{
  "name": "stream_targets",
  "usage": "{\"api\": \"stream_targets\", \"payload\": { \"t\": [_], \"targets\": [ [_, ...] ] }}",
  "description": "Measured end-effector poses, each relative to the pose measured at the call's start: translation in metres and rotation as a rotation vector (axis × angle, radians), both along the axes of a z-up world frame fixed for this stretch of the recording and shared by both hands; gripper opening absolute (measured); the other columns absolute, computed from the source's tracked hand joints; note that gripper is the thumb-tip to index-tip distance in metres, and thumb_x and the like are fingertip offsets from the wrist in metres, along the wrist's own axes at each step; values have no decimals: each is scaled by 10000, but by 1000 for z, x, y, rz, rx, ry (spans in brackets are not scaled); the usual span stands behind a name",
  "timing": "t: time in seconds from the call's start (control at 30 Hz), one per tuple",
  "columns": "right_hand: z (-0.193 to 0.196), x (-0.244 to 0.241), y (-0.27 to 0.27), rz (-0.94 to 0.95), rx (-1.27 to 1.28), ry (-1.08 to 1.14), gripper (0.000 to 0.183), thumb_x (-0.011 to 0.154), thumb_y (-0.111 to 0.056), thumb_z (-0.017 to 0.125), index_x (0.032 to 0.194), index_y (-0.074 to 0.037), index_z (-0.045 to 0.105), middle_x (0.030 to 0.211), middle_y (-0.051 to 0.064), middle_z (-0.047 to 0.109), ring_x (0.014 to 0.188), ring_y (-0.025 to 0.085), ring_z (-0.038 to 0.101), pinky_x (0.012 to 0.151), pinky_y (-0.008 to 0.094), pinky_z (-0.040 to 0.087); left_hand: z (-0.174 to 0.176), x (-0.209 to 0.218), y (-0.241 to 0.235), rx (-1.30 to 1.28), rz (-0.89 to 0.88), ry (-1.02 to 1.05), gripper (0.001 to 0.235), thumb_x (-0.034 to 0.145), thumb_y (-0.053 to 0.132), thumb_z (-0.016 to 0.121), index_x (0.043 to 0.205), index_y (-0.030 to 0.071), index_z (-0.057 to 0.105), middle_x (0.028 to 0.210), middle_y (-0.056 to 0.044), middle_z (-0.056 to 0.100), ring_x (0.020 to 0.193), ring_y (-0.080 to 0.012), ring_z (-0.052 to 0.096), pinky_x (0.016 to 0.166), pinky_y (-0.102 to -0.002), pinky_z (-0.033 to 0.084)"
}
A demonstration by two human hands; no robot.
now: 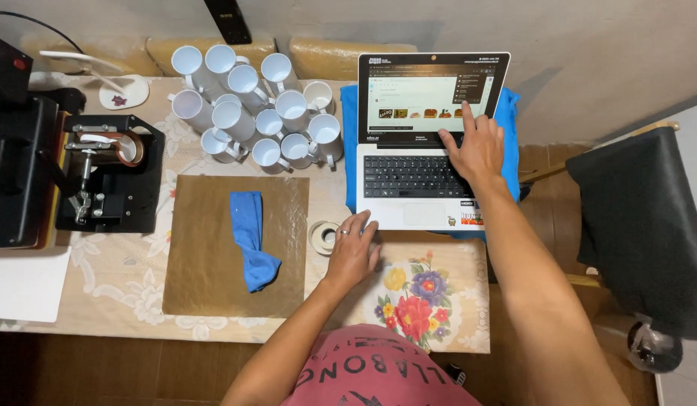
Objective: Preparing a mug for sublimation by cleaning it, wrapping a design around it, placing it in a heat press, and using a laptop to control the process.
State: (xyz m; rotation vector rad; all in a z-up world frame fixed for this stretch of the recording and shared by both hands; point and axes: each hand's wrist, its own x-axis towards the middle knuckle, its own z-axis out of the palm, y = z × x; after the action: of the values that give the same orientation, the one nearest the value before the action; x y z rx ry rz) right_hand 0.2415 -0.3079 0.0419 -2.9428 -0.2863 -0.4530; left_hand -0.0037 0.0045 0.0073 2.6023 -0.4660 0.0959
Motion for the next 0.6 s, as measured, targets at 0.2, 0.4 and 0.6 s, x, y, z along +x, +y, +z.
{"api": "stream_targets", "payload": {
  "t": [0.2, 0.4, 0.6],
  "targets": [
    [8, 5, 6, -4, -25, -19, 793, 1205, -699, 576, 1762, -142, 487, 1085, 108, 561, 1046, 320, 555, 988, 488, 414, -6, 2, -1, -2, 4, -10, 585, 964, 230, 832, 1490, 78, 623, 1594, -223, 547, 1535, -438, 473, 1243, -570, 424],
    [10, 10, 8, -5, -13, -15, 784, 1204, -704, 574, 1750, -144, 516, 1061, 86, 526, 1007, 302, 518, 964, 479, 391, -3, 3, 0, 3, 6, -11, 587, 961, 227, 838, 1489, 86, 625, 1596, -222, 548, 1531, -436, 474, 1245, -569, 424],
    [9, 18, 6, -20, -12, -37, 796, 1189, -719, 602, 1744, -153, 526, 1051, 84, 532, 1002, 304, 524, 951, 480, 389, 3, 2, -2, 2, 12, 26, 558, 986, 226, 817, 1492, 87, 627, 1600, -222, 548, 1540, -430, 472, 1250, -568, 424]
  ]
}}
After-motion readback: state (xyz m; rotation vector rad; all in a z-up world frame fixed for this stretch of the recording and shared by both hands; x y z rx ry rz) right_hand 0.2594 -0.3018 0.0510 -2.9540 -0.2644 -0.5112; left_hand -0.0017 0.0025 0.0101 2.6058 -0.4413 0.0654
